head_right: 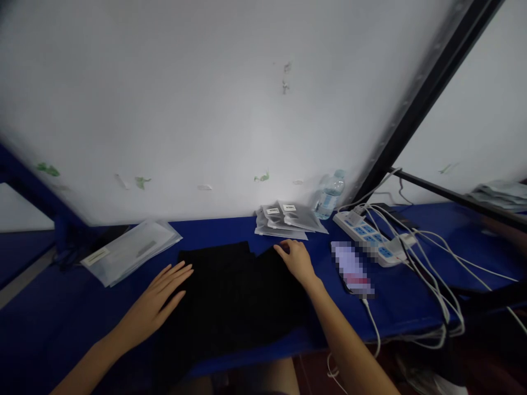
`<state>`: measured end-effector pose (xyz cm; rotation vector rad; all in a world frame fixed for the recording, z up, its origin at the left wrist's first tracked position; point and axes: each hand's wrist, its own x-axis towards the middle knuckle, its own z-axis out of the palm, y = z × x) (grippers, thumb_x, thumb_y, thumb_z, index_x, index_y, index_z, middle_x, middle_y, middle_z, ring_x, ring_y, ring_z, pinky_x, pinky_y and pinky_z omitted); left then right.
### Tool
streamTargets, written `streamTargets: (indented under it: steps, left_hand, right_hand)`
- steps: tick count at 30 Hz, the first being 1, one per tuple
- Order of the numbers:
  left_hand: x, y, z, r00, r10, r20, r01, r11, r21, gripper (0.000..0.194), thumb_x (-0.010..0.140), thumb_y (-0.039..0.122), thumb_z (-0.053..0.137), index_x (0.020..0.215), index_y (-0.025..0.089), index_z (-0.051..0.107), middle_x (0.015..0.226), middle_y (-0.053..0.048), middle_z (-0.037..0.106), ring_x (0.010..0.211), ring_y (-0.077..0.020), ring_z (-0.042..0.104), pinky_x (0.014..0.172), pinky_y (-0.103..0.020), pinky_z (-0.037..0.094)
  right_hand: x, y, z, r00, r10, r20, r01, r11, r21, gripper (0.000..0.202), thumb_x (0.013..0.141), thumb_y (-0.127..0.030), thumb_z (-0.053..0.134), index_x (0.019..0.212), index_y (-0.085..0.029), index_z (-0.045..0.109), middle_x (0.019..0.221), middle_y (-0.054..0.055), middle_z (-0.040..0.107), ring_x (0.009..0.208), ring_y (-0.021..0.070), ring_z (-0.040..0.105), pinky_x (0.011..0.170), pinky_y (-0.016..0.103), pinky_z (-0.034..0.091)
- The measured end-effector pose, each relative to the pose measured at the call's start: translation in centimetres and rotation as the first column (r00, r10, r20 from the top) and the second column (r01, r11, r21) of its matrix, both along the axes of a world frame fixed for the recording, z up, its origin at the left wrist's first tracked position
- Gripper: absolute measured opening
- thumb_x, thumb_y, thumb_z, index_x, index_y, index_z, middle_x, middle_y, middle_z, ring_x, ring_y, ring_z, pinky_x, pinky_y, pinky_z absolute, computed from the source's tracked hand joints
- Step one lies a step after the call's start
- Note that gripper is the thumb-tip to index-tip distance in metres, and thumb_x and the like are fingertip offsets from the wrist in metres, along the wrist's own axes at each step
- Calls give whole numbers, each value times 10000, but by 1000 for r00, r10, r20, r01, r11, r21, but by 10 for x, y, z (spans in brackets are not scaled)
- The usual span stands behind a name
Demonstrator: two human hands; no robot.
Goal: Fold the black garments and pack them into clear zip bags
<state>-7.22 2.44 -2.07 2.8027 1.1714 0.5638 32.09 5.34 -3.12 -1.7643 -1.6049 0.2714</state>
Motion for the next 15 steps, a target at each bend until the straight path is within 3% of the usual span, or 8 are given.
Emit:
streamTargets:
  steps: [4, 8, 12, 15]
  left_hand:
    - [-2, 4, -6, 995, -38, -89, 28, 993, -113, 463, 1003, 261, 353, 1462, 302, 314, 1486, 4, 417, 1404, -209, 292, 1141, -492, 280]
    - [-13, -1, -9, 997, -14, -77, 5, 993, -119, 456, 996, 271, 388, 1448, 307, 345, 1479, 7, 427, 1404, -215, 291, 1142, -510, 274]
    - [-18, -31, -4, 997, -37, -61, 30, 994, -109, 478, 965, 295, 473, 1433, 314, 376, 1462, 2, 452, 1384, -236, 335, 1103, -489, 356]
    - [-18, -59, -5, 993, -86, -81, 72, 983, -169, 507, 920, 348, 554, 1408, 336, 417, 1443, 4, 475, 1332, -248, 422, 1017, -412, 473]
  right_hand:
    - [1, 5, 2, 998, 26, -58, -26, 1000, -8, 188, 746, -383, 631, 780, -206, 684, 752, 46, 697, 772, 238, 647, 763, 374, 496]
    - [-3, -20, 12, 987, 105, -119, -95, 992, 85, 213, 840, -349, 524, 954, -244, 670, 974, 34, 710, 935, 211, 646, 890, 357, 474]
    - [0, -50, 8, 961, 257, -97, -250, 965, 80, 186, 853, -242, 481, 903, -255, 659, 1032, 34, 714, 1137, 234, 580, 986, 423, 435]
    - [3, -67, -2, 954, 298, -29, -297, 954, 45, 236, 852, -174, 454, 933, -248, 663, 1089, 35, 708, 1253, 244, 498, 1015, 472, 422]
